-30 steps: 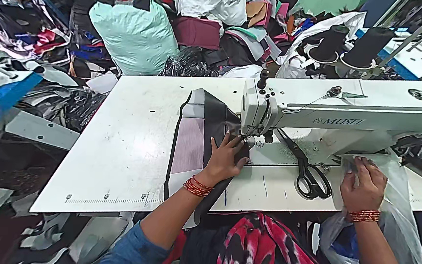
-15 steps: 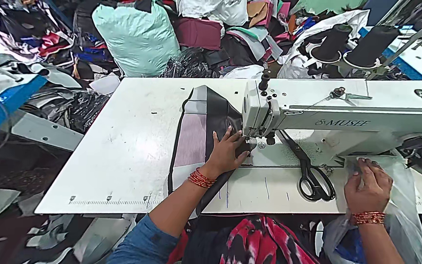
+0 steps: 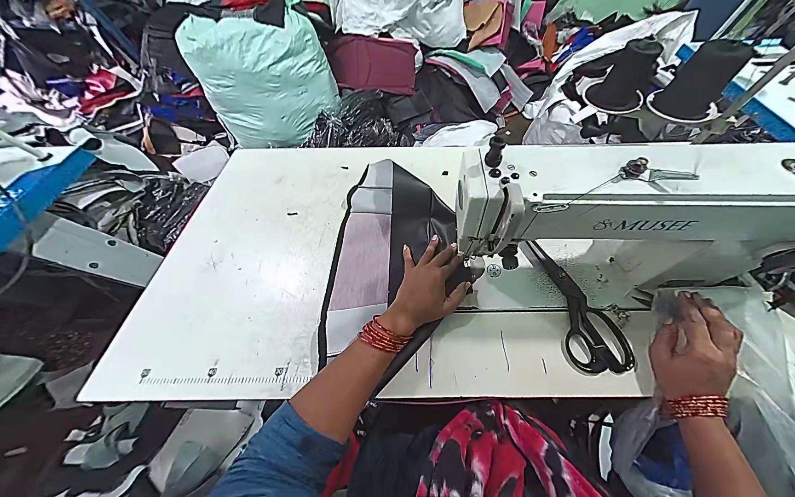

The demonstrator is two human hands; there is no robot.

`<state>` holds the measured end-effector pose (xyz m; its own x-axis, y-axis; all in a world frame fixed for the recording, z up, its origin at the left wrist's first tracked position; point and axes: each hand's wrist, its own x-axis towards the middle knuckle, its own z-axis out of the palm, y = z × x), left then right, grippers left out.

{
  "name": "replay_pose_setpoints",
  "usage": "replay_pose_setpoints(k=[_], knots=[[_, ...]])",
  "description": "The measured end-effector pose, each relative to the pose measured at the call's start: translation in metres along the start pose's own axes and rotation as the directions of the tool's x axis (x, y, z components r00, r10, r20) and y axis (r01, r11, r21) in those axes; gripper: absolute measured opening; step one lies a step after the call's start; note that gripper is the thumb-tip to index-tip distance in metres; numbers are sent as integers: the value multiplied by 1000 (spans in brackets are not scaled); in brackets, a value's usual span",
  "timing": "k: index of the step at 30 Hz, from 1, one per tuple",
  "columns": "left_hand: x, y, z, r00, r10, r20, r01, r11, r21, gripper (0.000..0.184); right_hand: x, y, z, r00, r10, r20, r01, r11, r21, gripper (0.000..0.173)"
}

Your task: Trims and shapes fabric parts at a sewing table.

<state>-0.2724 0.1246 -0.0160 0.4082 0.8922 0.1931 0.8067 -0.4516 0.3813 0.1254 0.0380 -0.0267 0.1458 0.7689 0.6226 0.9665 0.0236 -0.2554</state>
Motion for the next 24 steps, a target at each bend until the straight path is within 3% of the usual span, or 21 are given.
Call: replay_pose_setpoints(k=[7, 12, 17, 24], knots=[[19, -10, -1, 1000, 2, 3, -2, 1000, 2, 52, 0, 3, 2, 1000, -10, -8, 10, 1000, -6, 45], [36, -32, 0, 993, 115, -39, -116, 993, -13, 52, 7, -29, -18, 999, -22, 49, 22, 1000, -5, 38], [49, -47, -2, 978, 199, -70, -200, 980, -16, 42, -19, -82, -17, 952, -64, 299, 32, 993, 113, 35], [56, -50, -9, 996, 82, 23, -83, 996, 15, 44, -10, -107, -29, 821, 121, 557, -155, 988, 14, 46]])
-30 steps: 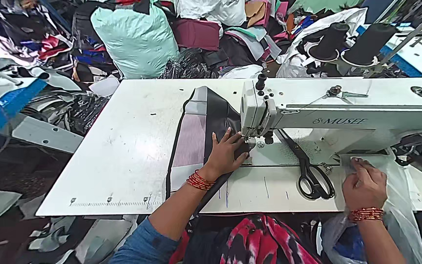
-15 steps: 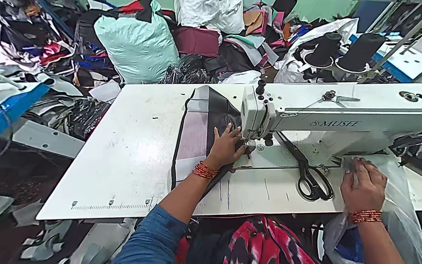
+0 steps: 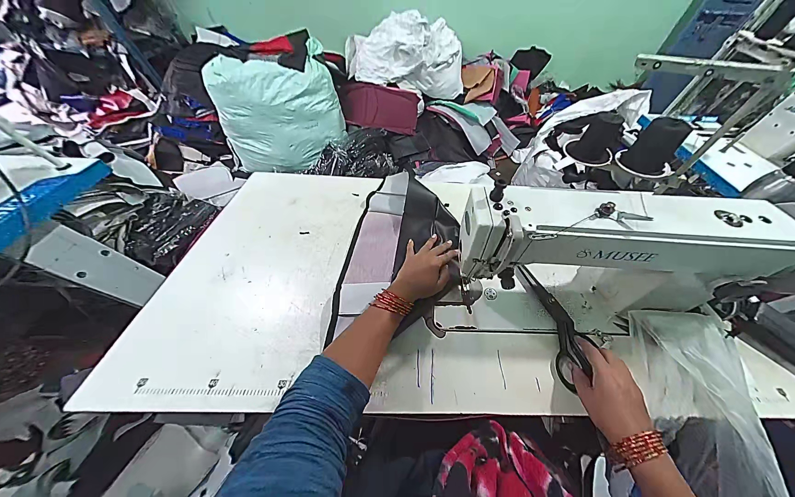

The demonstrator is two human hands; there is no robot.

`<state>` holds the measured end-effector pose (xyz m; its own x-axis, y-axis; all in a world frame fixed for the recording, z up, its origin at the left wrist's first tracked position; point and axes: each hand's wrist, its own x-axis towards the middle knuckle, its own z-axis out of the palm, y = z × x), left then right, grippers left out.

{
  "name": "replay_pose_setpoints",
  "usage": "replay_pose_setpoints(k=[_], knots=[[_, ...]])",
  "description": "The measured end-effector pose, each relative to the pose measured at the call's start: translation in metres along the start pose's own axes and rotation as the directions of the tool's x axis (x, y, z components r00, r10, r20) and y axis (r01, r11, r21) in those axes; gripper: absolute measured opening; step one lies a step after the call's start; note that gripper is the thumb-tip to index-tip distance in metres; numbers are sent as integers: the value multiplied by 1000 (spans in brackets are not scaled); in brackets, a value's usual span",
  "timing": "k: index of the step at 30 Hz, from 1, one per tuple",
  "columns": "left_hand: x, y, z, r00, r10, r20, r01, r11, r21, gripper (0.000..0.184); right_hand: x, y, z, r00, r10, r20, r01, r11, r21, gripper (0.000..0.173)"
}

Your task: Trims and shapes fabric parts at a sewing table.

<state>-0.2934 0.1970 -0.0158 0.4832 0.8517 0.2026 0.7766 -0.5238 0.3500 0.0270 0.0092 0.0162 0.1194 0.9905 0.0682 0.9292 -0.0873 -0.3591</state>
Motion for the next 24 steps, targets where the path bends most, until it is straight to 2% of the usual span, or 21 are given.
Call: replay_pose_setpoints(k=[5, 7, 8, 9, 11, 13, 16, 17, 20, 22, 24], knots=[[1, 7, -8, 989, -107, 106, 111, 993, -33, 48, 2, 17, -20, 970, 81, 230, -142, 955, 262, 56], [2, 7, -8, 988, -116, 101, 120, 992, -35, 49, -1, 19, -27, 917, 171, 359, -263, 939, 223, 53], [2, 6, -8, 987, -126, 101, 129, 991, -29, 49, -3, 20, -30, 883, 222, 413, -315, 934, 172, 58], [2, 5, -9, 982, -152, 110, 155, 988, -15, 49, -6, 20, -32, 860, 257, 442, -350, 926, 143, 61], [0, -2, -16, 961, -238, 138, 236, 971, 32, 50, -17, 22, -36, 852, 255, 458, -381, 901, 207, 56], [-9, -12, -23, 949, -292, 118, 289, 956, 49, 51, -30, 24, -40, 844, 187, 503, -393, 853, 342, 47], [-28, -16, -32, 921, -371, 120, 366, 928, 68, 52, -49, 28, -33, 806, 1, 591, -395, 745, 537, 37], [-36, -14, -33, 914, -390, 108, 385, 920, 70, 52, -54, 27, -28, 778, -74, 624, -405, 699, 589, 40], [-61, -1, -21, 908, -418, 1, 418, 908, 40, 50, -65, 19, -13, 654, -298, 695, -454, 580, 676, 70], [-71, 11, -17, 884, -468, -10, 468, 883, 29, 51, -66, 4, -6, 609, -357, 709, -491, 532, 690, 72], [-76, 22, -18, 860, -510, -7, 510, 859, 33, 51, -61, -16, 0, 580, -354, 734, -550, 495, 673, 78]])
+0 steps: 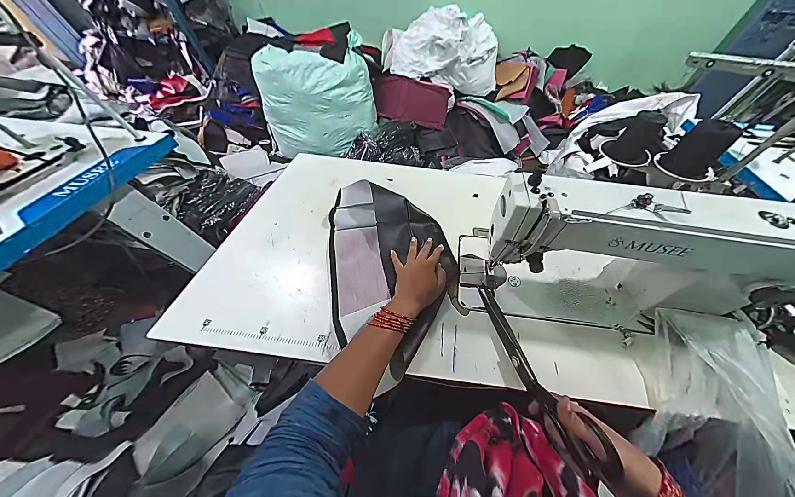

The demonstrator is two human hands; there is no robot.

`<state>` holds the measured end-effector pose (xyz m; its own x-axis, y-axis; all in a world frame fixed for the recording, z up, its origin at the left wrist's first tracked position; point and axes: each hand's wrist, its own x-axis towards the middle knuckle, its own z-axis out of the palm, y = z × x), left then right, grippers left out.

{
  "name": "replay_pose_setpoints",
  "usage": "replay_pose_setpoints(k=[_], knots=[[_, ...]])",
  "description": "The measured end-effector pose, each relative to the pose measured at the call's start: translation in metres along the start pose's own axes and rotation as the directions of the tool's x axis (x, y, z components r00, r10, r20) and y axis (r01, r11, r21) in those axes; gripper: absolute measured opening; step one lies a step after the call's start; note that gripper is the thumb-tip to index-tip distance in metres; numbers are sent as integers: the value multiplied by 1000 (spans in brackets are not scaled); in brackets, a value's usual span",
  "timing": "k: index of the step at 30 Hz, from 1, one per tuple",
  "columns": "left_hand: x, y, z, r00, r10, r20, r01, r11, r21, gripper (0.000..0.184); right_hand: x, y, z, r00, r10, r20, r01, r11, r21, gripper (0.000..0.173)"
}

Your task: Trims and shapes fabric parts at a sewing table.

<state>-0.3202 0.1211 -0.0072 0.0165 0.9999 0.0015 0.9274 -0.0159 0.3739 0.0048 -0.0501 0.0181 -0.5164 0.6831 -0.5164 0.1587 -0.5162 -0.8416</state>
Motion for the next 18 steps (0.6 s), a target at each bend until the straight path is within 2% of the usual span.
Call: replay_pose_setpoints(k=[3, 10, 18], knots=[[-6, 4, 1, 1000, -22, -6, 22, 1000, 4, 52, 19, -17, 13, 999, 43, 8, -43, 998, 54, 85], [-5, 4, 0, 999, -34, 17, 34, 999, 14, 52, 41, -30, 32, 998, 61, -14, -60, 996, 65, 59], [-6, 7, -6, 997, -41, 68, 39, 999, 29, 53, 41, -21, 37, 999, 25, -44, -24, 999, 23, 59]])
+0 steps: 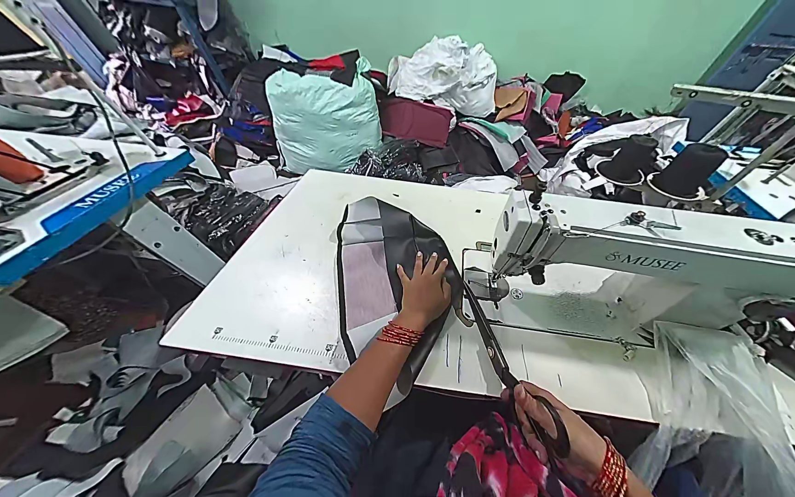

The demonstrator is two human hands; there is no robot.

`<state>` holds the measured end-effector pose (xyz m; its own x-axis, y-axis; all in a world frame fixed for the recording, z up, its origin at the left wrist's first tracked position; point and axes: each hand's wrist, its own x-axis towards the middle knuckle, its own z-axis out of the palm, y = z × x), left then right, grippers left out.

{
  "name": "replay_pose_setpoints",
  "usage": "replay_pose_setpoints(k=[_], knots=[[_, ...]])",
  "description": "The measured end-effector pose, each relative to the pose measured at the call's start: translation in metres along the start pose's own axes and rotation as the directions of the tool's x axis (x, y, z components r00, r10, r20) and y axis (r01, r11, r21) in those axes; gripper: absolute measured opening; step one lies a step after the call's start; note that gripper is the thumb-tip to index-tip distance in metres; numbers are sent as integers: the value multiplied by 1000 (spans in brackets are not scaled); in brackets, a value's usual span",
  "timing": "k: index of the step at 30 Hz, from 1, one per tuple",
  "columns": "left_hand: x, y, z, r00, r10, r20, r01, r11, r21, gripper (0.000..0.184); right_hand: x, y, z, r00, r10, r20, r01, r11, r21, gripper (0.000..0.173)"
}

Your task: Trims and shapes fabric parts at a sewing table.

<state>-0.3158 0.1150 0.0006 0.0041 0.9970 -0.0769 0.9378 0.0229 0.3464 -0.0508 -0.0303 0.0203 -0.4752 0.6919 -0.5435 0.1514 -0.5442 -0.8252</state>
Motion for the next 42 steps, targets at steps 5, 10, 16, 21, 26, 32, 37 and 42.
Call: replay_pose_setpoints(k=[5, 10, 16, 21, 26, 32, 37, 42], knots=[[-22, 0, -5, 995, 41, 96, -39, 999, -20, 55, -6, 6, -15, 999, -49, 2, 49, 999, -1, 66], [-70, -9, 4, 978, 201, 49, -197, 978, -70, 55, -11, 6, -23, 993, -68, 99, 62, 996, 61, 77], [-94, -15, 11, 966, 260, -2, -259, 964, -66, 55, -4, 0, -18, 990, -34, 134, 24, 997, 75, 81], [-94, -14, 10, 969, 246, 9, -245, 967, -68, 55, -1, -2, -16, 991, -4, 136, -7, 997, 81, 81], [-93, -15, 11, 968, 251, 4, -251, 966, -63, 55, -5, -3, -18, 988, -4, 151, -6, 998, 70, 78], [-93, -16, 12, 963, 269, -18, -270, 961, -52, 56, -3, -12, -21, 981, 39, 191, -65, 989, 133, 76], [-93, -17, 12, 961, 276, -22, -277, 959, -57, 56, -1, -14, -19, 983, 40, 181, -65, 989, 131, 79], [-93, -16, 11, 962, 274, -13, -274, 960, -63, 56, 5, 1, -8, 994, -24, 102, 12, 993, 117, 80]])
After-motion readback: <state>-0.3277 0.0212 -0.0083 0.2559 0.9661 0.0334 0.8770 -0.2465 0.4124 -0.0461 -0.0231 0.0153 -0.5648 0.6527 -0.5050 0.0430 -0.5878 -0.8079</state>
